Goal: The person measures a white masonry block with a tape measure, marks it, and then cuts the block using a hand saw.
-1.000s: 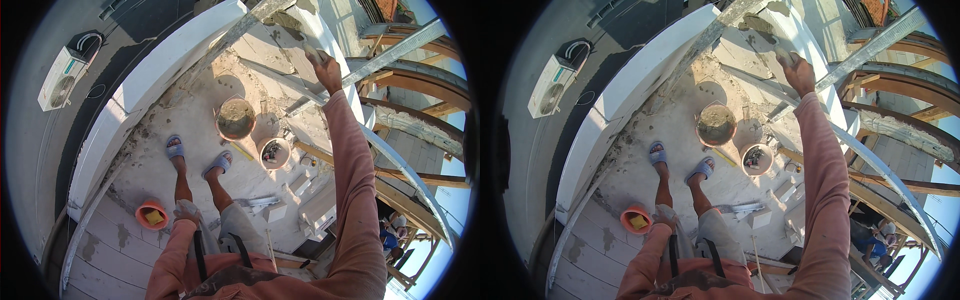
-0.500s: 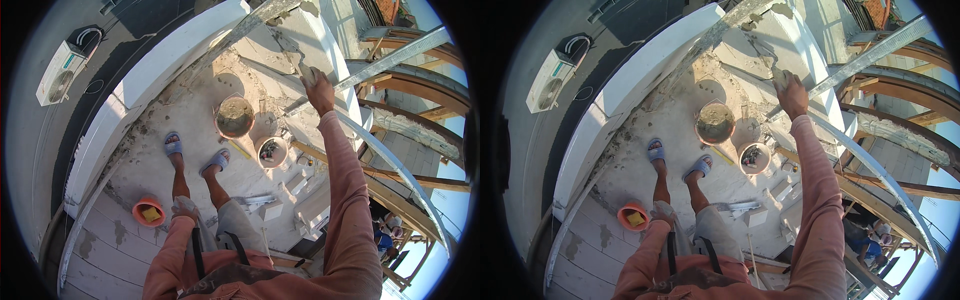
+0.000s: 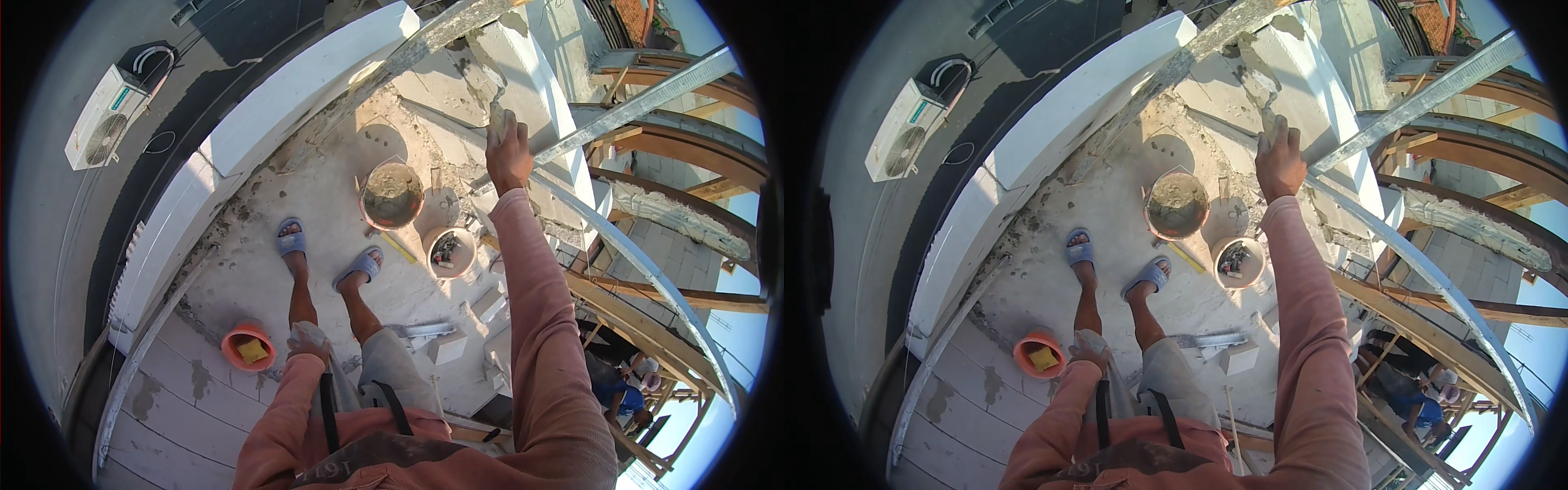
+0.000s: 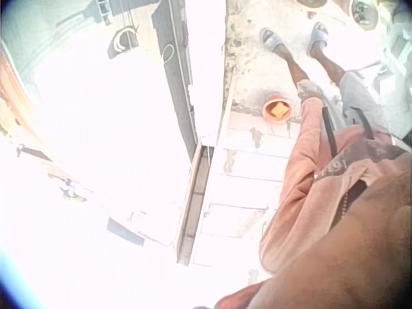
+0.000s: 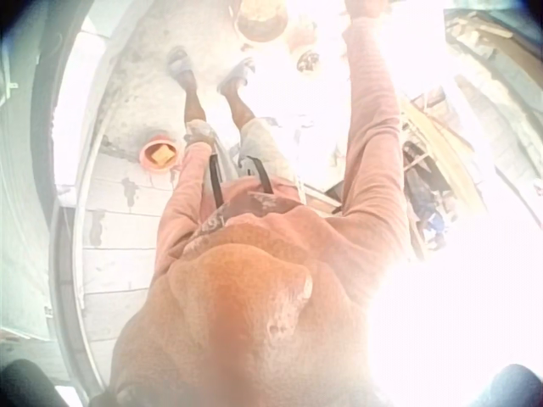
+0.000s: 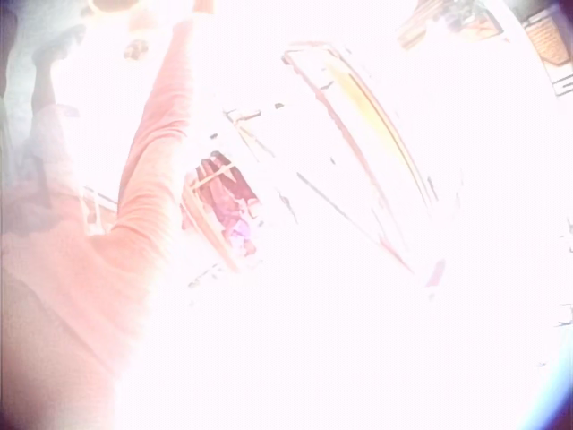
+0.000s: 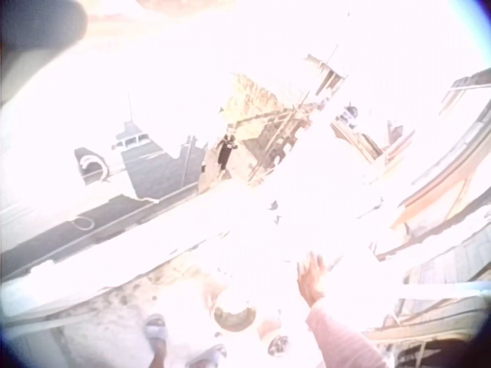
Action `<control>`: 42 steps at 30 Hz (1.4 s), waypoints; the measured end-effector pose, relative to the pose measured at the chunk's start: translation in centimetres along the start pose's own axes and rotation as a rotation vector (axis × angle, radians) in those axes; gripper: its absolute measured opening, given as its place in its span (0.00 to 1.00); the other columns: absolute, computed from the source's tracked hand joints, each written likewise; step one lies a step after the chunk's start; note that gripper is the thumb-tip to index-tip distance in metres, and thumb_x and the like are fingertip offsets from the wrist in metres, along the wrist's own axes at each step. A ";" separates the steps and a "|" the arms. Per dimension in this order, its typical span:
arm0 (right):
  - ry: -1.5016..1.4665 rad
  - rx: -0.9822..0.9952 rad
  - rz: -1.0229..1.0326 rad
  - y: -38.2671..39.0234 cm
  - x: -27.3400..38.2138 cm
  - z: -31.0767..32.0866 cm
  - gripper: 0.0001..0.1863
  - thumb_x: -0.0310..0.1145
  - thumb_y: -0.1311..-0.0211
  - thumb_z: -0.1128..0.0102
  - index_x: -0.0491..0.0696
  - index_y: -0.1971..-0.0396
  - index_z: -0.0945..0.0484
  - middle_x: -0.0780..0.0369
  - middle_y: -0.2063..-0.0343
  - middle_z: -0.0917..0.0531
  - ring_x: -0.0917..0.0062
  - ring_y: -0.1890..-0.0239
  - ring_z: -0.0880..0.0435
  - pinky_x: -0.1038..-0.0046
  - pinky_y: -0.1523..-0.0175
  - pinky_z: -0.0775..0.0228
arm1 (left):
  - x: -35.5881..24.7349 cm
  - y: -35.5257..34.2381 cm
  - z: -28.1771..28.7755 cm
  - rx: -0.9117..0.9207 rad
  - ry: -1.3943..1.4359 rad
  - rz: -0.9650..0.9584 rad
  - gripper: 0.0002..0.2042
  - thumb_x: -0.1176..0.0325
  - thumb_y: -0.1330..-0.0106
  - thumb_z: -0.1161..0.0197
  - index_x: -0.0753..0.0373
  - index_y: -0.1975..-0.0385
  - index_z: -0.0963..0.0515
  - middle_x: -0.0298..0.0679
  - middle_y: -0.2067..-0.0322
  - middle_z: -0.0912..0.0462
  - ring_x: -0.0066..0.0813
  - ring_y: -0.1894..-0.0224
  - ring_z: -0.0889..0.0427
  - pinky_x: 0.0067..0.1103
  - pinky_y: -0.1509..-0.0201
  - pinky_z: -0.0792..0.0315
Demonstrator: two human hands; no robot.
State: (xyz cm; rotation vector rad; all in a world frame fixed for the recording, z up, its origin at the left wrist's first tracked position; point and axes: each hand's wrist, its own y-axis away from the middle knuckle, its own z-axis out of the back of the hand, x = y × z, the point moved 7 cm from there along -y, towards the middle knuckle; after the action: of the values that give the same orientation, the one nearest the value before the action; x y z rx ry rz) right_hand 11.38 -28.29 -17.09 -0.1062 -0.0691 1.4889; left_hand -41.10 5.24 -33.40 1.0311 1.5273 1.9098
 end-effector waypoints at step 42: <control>-0.073 0.088 -0.124 2.1 -1.6 -1.6 0.30 0.50 0.28 0.42 0.62 0.29 0.34 0.53 0.33 0.26 0.49 0.42 0.18 0.51 0.41 0.23 | -2.7 10.8 21.4 -0.542 0.823 -0.703 0.44 0.33 0.21 0.68 0.63 0.84 0.18 0.46 0.79 0.14 0.46 0.71 0.13 0.35 0.56 0.23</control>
State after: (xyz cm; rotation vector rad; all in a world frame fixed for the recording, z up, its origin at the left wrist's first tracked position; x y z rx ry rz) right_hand 9.35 -29.80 -18.91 0.0234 -0.0675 1.3697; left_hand -21.53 13.16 -21.79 -0.5448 1.3191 2.0678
